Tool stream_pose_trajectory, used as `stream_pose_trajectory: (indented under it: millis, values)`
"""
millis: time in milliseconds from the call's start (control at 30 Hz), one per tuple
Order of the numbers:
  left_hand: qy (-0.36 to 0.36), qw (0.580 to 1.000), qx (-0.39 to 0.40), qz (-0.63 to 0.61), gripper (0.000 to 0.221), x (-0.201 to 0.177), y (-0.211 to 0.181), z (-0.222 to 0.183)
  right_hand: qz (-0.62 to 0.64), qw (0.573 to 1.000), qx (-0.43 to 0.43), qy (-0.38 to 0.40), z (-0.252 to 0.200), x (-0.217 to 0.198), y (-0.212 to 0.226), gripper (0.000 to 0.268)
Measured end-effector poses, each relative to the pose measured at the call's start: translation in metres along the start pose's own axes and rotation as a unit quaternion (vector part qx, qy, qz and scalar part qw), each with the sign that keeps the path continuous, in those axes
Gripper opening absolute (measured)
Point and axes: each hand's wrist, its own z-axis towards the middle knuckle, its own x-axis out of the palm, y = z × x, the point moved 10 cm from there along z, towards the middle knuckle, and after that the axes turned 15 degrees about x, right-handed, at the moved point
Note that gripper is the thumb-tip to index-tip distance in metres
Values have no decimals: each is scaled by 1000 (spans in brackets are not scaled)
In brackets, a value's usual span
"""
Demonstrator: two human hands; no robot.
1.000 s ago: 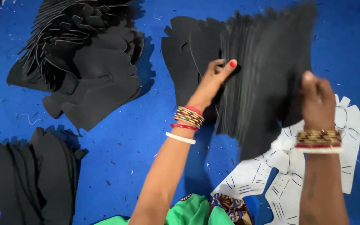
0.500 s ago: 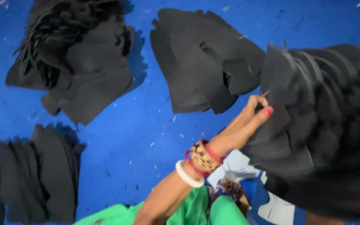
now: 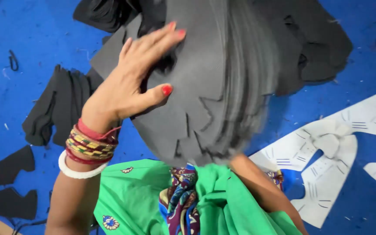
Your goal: The person sits on the floor and traces around white paper shoe pattern templates with a thin marking tool, transferring pattern lines onto black foam shoe components. They stack, align, and reposition the foam pieces and templates while marking multiple components one at a time.
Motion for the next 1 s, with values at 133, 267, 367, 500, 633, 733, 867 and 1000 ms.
stream_pose_trajectory:
  millis: [133, 267, 367, 500, 633, 733, 867, 1000]
  values:
    - [61, 989, -67, 119, 77, 100, 92, -91, -59, 997, -40, 13, -19, 31, -43, 57]
    - [19, 990, -31, 133, 68, 139, 94, -101, 63, 992, 55, 96, -19, 55, -150, 39]
    - [13, 992, -43, 121, 66, 149, 83, -101, 230, 969, 75, 54, -23, -5, -175, 34]
    - [12, 992, -46, 120, 65, 137, 85, -87, 363, 922, 90, 98, -18, -72, -150, 37]
    - [-9, 997, -48, 58, 92, 123, 54, -108, 512, 851, 36, 111, -19, -78, -113, 44]
    - [-21, 995, -60, 81, 113, 117, 50, -139, 584, 798, 92, 117, 17, -18, -120, 51]
    - [-280, 939, -187, 71, 101, 129, 126, -218, 654, 674, 258, 228, 47, 40, -105, 70]
    - [-459, 846, -270, -25, 85, 200, 161, -232, 656, 671, 218, 267, 60, 64, -58, 78]
